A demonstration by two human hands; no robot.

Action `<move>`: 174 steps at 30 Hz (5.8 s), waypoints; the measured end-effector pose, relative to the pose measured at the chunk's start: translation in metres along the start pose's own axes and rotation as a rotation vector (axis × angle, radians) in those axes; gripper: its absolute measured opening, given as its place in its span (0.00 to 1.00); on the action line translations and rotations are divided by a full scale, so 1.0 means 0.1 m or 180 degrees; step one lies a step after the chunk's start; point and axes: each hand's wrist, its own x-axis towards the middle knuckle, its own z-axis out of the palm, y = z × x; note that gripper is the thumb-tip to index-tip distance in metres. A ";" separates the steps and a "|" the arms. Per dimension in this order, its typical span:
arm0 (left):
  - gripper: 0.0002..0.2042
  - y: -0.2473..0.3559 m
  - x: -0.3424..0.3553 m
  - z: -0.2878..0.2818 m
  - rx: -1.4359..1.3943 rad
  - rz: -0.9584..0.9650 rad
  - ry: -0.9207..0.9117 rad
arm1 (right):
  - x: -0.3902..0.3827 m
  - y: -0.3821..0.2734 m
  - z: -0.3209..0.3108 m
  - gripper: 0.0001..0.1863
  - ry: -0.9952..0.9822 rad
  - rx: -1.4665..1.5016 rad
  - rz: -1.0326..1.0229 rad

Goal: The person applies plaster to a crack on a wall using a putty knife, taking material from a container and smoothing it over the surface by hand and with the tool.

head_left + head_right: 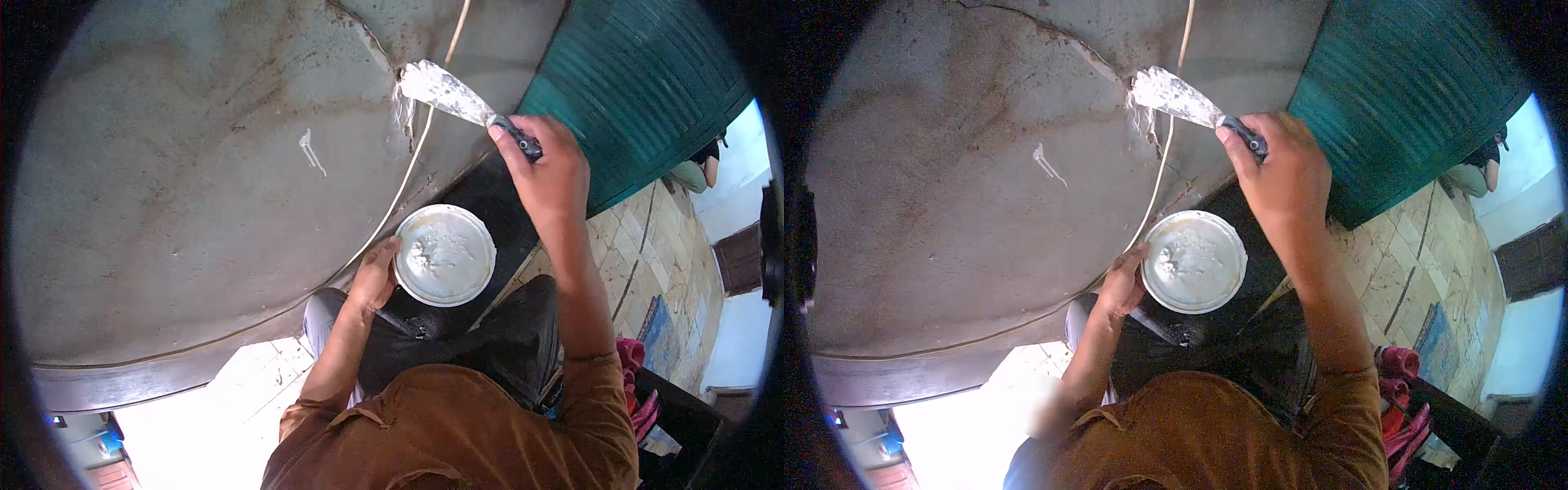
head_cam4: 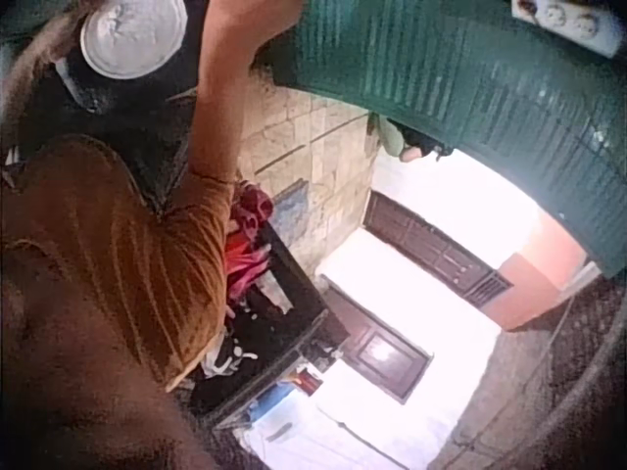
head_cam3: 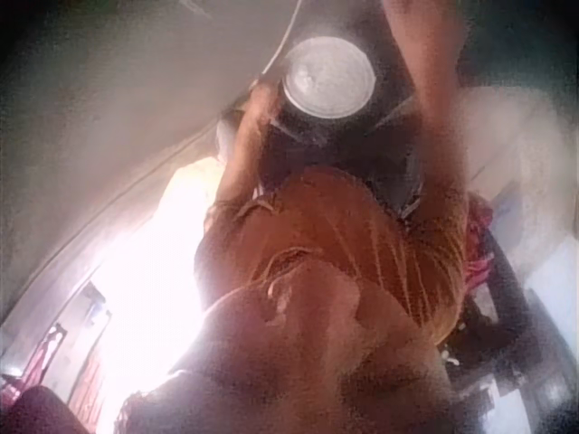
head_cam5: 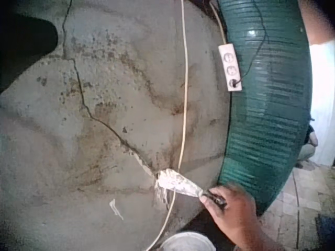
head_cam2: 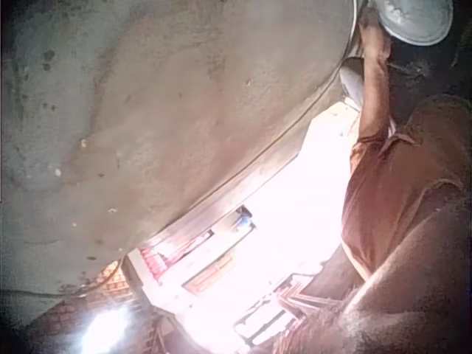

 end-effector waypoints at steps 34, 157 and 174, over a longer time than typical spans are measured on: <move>0.14 -0.58 0.16 -0.63 -0.0183 -0.0104 -0.0382 | -0.79 -1.38 1.21 0.36 0.0029 0.2608 0.1358; 0.12 -0.76 0.07 -0.55 0.0309 -0.0222 0.0132 | -1.23 -0.64 1.67 0.23 -0.0524 0.5060 0.2559; 0.15 -0.91 0.11 -0.81 0.0093 -0.0379 -0.0250 | -1.08 -1.01 2.01 0.20 -0.0176 0.4927 0.2788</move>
